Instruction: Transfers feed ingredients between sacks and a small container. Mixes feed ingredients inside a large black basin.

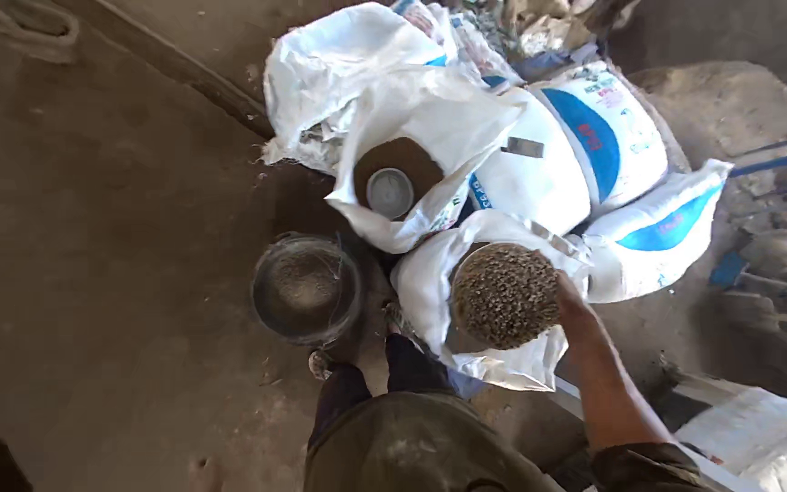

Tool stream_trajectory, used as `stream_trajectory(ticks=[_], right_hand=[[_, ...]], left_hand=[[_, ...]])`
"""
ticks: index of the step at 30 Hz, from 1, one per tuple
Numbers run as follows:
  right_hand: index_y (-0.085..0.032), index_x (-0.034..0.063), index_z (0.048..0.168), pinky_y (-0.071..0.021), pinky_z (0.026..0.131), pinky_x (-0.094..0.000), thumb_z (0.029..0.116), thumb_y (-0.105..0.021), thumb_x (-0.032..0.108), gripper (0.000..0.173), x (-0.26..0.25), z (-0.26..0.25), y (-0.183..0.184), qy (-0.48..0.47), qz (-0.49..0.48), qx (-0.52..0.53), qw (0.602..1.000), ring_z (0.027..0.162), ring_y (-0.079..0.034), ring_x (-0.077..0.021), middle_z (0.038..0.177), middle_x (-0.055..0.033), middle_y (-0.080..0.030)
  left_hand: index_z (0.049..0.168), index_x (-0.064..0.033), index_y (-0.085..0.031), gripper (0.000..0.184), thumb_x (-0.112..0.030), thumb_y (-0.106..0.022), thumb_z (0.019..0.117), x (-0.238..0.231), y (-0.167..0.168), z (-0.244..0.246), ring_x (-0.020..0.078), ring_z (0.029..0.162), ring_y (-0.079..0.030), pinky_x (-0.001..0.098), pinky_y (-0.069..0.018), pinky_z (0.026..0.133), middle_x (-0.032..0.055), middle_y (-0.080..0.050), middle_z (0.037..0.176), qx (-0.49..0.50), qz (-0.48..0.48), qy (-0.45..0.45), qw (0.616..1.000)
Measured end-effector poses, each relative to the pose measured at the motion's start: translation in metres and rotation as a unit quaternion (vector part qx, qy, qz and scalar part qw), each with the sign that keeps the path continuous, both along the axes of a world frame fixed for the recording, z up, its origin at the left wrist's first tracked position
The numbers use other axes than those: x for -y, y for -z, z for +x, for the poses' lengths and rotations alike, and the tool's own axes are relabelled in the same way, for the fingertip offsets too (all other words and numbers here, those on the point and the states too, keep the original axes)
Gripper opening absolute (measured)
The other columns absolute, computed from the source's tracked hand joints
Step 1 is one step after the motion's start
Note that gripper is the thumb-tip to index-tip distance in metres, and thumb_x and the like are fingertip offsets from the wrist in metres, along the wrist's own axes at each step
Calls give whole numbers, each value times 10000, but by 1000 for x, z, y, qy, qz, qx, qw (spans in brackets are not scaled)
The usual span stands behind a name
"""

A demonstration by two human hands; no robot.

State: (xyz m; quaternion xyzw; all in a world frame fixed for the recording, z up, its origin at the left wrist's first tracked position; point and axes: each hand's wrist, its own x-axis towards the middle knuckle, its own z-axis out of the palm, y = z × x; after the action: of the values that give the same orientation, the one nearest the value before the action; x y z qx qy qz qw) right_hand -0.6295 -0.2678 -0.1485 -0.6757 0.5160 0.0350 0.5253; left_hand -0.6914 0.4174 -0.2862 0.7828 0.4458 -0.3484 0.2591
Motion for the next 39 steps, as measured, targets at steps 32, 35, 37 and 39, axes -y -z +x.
stream_trajectory(ticks=[32,35,37,39], right_hand=[[-621,-71,1228,-421,1093,-641,732,-681,-56,500,-310,27,118,-420,-383,340,749,1216,-588,-493,1231,-291,-639],[-624,-43,1249,-525,1045,-505,831,-662,37,428,-246,-26,14,-336,-413,305,789,1173,-659,-349,1229,-224,-683],[-625,-66,1273,-581,912,-492,861,-597,15,421,-193,-58,-32,-277,-462,187,821,1068,-692,-354,1183,-242,-689],[-577,-77,1341,-558,900,-579,868,-574,-55,474,-134,-74,-32,-233,-446,43,863,1079,-677,-439,1195,-296,-662]], left_hand=[[1212,23,-485,269,-169,-397,1045,-5,-20,54,31,612,-501,216,-478,617,-50,-474,747,94,-380,114,913],[1277,2,-508,442,-368,-470,1037,112,-31,97,29,707,-564,228,-512,689,-44,-572,820,70,-475,244,843],[1287,3,-504,541,-453,-513,996,194,-44,111,51,752,-579,260,-517,712,-20,-607,874,50,-507,303,805],[1325,17,-493,643,-522,-523,976,269,-56,116,120,834,-600,334,-527,766,49,-627,967,18,-512,353,783]])
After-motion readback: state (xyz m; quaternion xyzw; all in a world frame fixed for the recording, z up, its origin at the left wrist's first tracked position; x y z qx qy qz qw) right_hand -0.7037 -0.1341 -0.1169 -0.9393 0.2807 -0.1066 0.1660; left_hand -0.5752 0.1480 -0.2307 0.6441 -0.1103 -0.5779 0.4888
